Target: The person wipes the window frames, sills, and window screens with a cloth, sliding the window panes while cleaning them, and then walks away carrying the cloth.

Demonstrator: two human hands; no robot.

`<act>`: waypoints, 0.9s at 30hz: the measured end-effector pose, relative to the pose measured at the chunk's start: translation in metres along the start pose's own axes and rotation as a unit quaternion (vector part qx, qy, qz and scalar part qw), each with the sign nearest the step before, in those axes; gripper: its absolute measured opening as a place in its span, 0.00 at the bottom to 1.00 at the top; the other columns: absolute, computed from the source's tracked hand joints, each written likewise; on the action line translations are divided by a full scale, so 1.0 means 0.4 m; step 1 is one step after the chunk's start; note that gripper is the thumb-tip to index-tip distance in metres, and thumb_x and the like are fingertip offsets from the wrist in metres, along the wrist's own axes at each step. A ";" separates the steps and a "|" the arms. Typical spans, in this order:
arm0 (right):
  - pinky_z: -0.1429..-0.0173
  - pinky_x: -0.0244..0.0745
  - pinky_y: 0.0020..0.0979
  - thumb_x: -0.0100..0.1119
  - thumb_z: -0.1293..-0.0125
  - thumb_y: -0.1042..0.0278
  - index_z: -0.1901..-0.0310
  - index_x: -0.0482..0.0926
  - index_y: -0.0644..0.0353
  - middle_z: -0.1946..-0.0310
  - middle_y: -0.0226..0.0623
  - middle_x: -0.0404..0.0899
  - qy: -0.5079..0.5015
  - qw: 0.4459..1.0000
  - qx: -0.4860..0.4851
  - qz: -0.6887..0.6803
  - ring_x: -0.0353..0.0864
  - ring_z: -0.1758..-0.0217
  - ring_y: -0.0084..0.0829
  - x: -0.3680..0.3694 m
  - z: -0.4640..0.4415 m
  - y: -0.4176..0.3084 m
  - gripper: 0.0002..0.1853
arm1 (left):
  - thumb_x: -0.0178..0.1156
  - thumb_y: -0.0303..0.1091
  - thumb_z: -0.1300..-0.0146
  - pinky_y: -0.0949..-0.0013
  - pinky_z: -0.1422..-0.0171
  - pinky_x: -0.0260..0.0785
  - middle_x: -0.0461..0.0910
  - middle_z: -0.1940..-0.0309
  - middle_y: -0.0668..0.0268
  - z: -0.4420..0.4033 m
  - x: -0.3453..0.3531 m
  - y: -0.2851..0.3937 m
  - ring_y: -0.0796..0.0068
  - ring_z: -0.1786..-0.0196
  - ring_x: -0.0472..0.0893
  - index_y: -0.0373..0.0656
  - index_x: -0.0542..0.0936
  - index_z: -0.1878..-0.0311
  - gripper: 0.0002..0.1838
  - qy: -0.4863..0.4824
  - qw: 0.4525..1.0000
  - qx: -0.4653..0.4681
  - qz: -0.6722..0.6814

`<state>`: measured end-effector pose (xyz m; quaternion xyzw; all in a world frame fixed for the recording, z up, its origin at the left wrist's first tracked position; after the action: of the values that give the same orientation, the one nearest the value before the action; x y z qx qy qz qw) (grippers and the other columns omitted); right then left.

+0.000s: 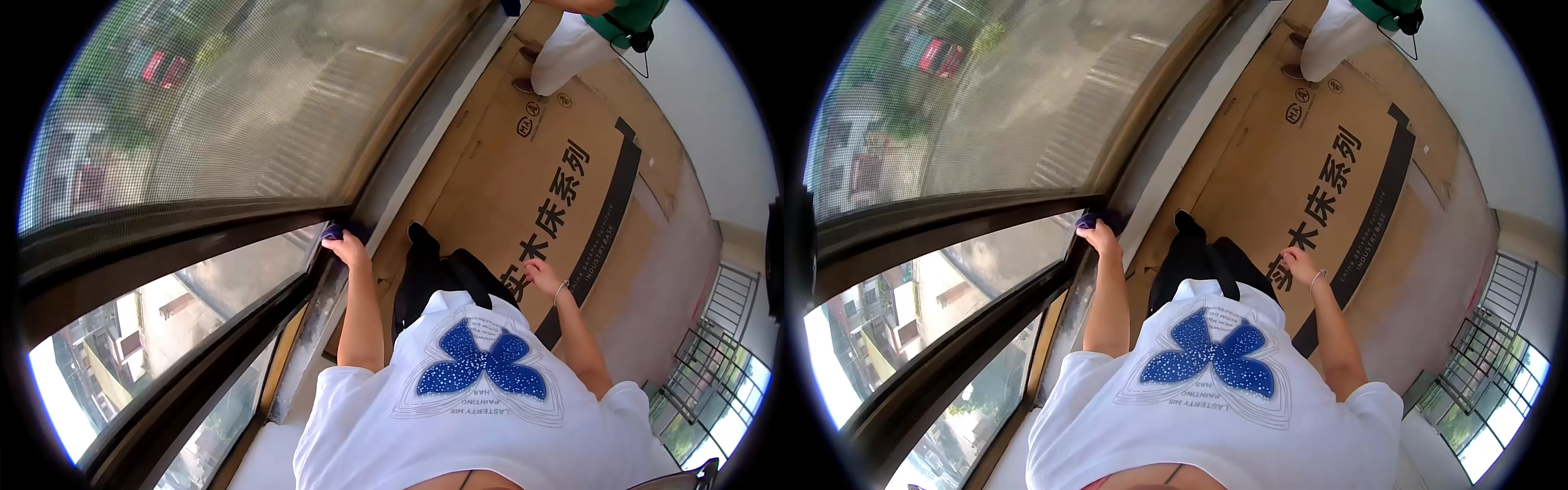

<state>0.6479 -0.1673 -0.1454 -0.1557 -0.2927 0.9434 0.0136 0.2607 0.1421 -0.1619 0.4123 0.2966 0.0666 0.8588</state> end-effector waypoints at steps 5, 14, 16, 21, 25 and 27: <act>0.59 0.75 0.27 0.47 0.30 0.64 0.52 0.77 0.63 0.66 0.32 0.80 0.016 1.000 -0.009 -0.001 0.79 0.65 0.24 0.000 -0.054 -0.101 0.14 | 0.55 0.25 0.39 0.64 0.42 0.65 0.73 0.50 0.57 -0.050 0.024 -0.015 0.64 0.49 0.74 0.34 0.65 0.44 0.20 -0.075 0.995 0.066 0.009; 0.59 0.76 0.28 0.50 0.33 0.64 0.55 0.79 0.64 0.68 0.35 0.81 -0.003 0.999 -0.019 0.041 0.80 0.66 0.26 0.045 -0.082 -0.186 0.13 | 0.52 0.31 0.36 0.67 0.42 0.68 0.76 0.47 0.62 -0.013 -0.151 -0.074 0.69 0.48 0.77 0.40 0.70 0.39 0.22 -0.133 0.986 0.036 0.092; 0.56 0.76 0.30 0.50 0.33 0.64 0.55 0.79 0.63 0.67 0.37 0.82 -0.018 0.997 -0.016 0.079 0.81 0.64 0.29 0.056 -0.081 -0.229 0.13 | 0.52 0.31 0.35 0.67 0.40 0.67 0.75 0.45 0.63 0.000 -0.158 -0.066 0.70 0.46 0.76 0.41 0.69 0.37 0.23 -0.134 0.982 0.016 0.131; 0.49 0.74 0.30 0.51 0.32 0.62 0.52 0.78 0.63 0.58 0.42 0.82 -0.063 0.950 -0.143 0.270 0.81 0.55 0.33 0.038 -0.144 -0.344 0.15 | 0.53 0.30 0.35 0.66 0.38 0.64 0.75 0.46 0.60 0.047 -0.140 0.002 0.68 0.45 0.75 0.38 0.69 0.38 0.22 -0.087 0.988 0.047 0.122; 0.54 0.76 0.27 0.50 0.32 0.65 0.51 0.77 0.64 0.63 0.36 0.81 -0.093 0.964 -0.143 0.204 0.80 0.61 0.25 0.004 -0.223 -0.400 0.14 | 0.55 0.32 0.35 0.66 0.41 0.65 0.78 0.51 0.58 0.062 -0.097 0.052 0.65 0.47 0.76 0.37 0.70 0.40 0.21 -0.124 0.982 0.127 0.068; 0.54 0.76 0.28 0.50 0.32 0.64 0.52 0.77 0.64 0.64 0.36 0.81 -0.080 0.939 -0.195 0.273 0.80 0.62 0.26 -0.016 -0.236 -0.438 0.14 | 0.56 0.32 0.36 0.65 0.42 0.66 0.79 0.52 0.56 0.059 -0.073 0.062 0.63 0.48 0.78 0.37 0.71 0.41 0.21 -0.101 0.981 0.164 0.023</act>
<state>0.6708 0.0287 -0.1198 -0.1530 -0.4169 0.8446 -0.2990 0.2537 0.1319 -0.1188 0.5589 0.2053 -0.0049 0.8034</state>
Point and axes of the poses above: each hand's wrist, its own z-axis away from the middle knuckle, its own x-axis out of the palm, y = z × x, the point moved 1 cm from there along -z, towards the middle knuckle
